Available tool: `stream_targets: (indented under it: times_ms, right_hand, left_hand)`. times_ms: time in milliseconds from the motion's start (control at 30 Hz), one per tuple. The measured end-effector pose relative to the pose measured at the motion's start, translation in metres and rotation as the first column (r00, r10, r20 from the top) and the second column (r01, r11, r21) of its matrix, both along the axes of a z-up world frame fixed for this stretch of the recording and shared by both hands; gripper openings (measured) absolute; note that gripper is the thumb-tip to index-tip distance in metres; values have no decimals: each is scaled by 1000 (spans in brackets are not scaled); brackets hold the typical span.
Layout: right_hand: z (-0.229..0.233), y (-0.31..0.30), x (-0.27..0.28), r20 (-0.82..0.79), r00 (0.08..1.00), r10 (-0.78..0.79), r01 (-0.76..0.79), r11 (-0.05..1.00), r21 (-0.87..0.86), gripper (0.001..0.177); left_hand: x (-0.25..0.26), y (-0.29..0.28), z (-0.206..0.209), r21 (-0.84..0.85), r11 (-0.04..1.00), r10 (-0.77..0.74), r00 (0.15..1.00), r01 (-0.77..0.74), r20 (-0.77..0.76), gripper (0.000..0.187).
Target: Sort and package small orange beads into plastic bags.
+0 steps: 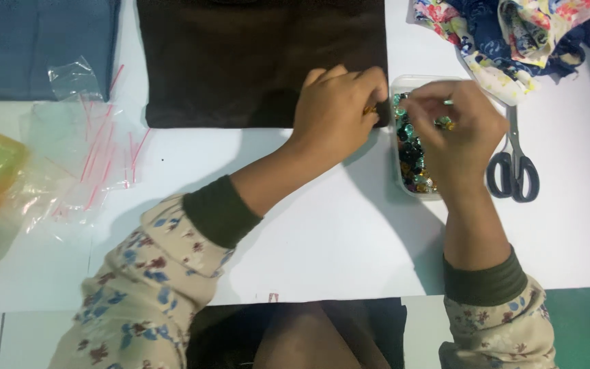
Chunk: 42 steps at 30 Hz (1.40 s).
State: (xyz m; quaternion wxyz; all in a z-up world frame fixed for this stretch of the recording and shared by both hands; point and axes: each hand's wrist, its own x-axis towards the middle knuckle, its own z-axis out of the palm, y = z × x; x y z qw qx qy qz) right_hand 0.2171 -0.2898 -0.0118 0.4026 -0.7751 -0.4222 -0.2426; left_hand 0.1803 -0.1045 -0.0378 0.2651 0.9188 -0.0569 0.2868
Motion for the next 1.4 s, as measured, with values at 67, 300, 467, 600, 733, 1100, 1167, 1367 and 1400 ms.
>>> stream_targets:
  times_ms: [67, 300, 467, 600, 733, 1100, 1167, 1367, 1400]
  right_hand:
    - [-7, 10, -4, 59, 996, 61, -60, 998, -9, 18]
    - [-20, 50, -44, -5, 964, 267, -266, 963, 29, 15]
    - [-32, 62, -48, -59, 962, 266, -269, 961, -56, 16]
    - [-49, 66, -45, -65, 961, 268, -273, 957, -100, 17]
    - [-49, 71, -51, -53, 961, 270, -274, 955, -111, 18]
    - [-48, 70, -51, -68, 971, 231, -240, 954, -182, 16]
    - [-45, 71, -52, -73, 970, 231, -240, 954, -178, 16]
    - [-47, 70, -51, -50, 968, 244, -249, 951, -183, 16]
    - [-48, 69, -51, -22, 968, 250, -250, 951, -185, 16]
  left_hand:
    - [-17, 16, 0, 19, 1000, -18, 998, 19, -60, 33]
    - [-80, 58, -26, 3, 1000, 9, 993, -9, -114, 30]
    - [-107, 60, -20, -84, 996, -33, 990, 21, -139, 31]
    - [-107, 61, -34, -53, 998, -24, 995, 19, -93, 32]
    - [-105, 62, -42, -18, 1000, -3, 997, 2, -80, 35]
    - [-105, 62, -42, 69, 998, 1, 995, 6, -95, 35]
    - [-105, 62, -41, 78, 997, 1, 997, 6, -83, 36]
    - [-104, 64, -47, 95, 995, 1, 998, 5, -58, 38]
    - [-103, 64, -50, 111, 994, 4, 999, 1, -40, 40]
